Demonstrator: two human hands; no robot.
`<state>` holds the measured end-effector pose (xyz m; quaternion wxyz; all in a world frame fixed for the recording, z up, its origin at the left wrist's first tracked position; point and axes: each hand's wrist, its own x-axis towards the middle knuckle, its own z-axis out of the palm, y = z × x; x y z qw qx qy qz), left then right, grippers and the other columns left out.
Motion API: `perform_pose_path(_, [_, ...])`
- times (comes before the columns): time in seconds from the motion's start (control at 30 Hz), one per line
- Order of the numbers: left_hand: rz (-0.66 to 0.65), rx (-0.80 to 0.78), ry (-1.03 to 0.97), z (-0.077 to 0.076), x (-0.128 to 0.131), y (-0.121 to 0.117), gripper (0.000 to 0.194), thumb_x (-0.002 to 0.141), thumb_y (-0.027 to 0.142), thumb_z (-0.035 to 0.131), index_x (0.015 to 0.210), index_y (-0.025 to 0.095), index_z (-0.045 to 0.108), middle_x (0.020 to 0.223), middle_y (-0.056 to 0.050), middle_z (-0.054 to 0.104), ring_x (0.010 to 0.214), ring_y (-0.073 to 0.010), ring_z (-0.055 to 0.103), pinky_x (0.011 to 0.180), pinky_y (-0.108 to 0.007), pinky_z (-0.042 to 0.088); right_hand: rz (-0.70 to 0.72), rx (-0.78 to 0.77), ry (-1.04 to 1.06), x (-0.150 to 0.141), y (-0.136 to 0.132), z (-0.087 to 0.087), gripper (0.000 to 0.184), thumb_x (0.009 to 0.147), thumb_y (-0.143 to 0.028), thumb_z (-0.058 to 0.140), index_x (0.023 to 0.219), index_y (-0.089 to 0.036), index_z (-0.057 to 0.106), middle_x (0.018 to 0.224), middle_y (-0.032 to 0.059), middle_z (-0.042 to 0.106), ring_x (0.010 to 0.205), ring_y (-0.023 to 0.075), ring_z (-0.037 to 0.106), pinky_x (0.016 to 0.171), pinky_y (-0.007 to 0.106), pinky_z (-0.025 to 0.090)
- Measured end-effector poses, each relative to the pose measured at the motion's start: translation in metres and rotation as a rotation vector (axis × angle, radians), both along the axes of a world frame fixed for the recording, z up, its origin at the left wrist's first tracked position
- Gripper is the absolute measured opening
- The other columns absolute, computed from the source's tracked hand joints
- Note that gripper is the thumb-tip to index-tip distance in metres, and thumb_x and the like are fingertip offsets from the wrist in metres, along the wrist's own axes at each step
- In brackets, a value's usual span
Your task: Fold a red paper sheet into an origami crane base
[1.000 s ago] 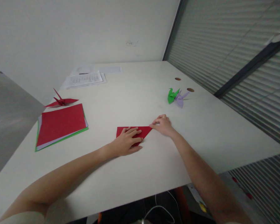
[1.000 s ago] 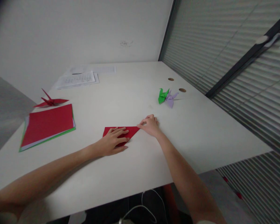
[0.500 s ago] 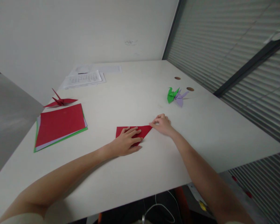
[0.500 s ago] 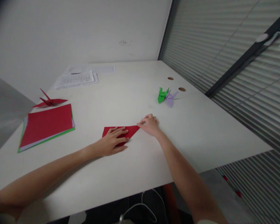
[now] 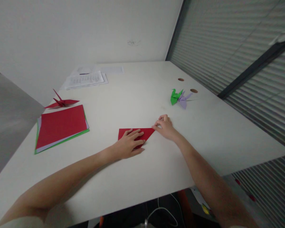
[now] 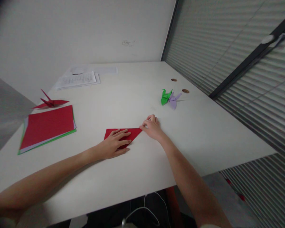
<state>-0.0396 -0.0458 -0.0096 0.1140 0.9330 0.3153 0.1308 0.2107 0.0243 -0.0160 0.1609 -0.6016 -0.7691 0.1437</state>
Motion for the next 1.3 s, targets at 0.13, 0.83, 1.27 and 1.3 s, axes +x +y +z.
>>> perform_pose_path(0.13, [-0.008, 0.003, -0.010, -0.0016, -0.0005, 0.0005, 0.036, 0.096, 0.043, 0.048, 0.121, 0.021, 0.062, 0.142, -0.015, 0.049, 0.139, -0.0321, 0.036, 0.110, -0.058, 0.029, 0.046, 0.005, 0.007, 0.0033, 0.0016, -0.0003, 0.017, 0.084, -0.038, 0.063, 0.081, -0.022, 0.070, 0.111, 0.0072, 0.041, 0.109, 0.0256, 0.045, 0.101, 0.046, 0.035])
perform_pose_path(0.83, [-0.002, 0.009, 0.016, 0.0003, -0.0001, 0.0003, 0.036, 0.097, 0.044, 0.046, 0.121, 0.021, 0.061, 0.143, -0.014, 0.049, 0.140, -0.0312, 0.036, 0.111, -0.057, 0.029, 0.055, 0.018, -0.038, 0.0054, 0.0033, -0.0007, 0.018, 0.084, -0.040, 0.064, 0.081, -0.022, 0.069, 0.111, 0.0075, 0.043, 0.105, 0.0249, 0.046, 0.099, 0.045, 0.036])
perform_pose_path(1.27, [-0.002, -0.001, 0.019, 0.0005, -0.0004, 0.0005, 0.036, 0.097, 0.044, 0.047, 0.121, 0.022, 0.061, 0.143, -0.014, 0.049, 0.140, -0.0310, 0.036, 0.111, -0.056, 0.028, 0.079, 0.043, -0.093, 0.0063, 0.0039, 0.0017, 0.028, 0.088, -0.047, 0.058, 0.080, -0.024, 0.070, 0.106, 0.0083, 0.048, 0.103, 0.0275, 0.046, 0.094, 0.046, 0.038])
perform_pose_path(1.3, [-0.003, 0.000, 0.019, 0.0007, -0.0005, 0.0005, 0.036, 0.097, 0.044, 0.046, 0.121, 0.022, 0.061, 0.143, -0.014, 0.048, 0.140, -0.0310, 0.036, 0.111, -0.056, 0.029, 0.081, 0.044, -0.097, 0.0064, 0.0043, 0.0016, 0.028, 0.088, -0.048, 0.058, 0.080, -0.023, 0.070, 0.106, 0.0084, 0.048, 0.103, 0.0276, 0.046, 0.094, 0.046, 0.038])
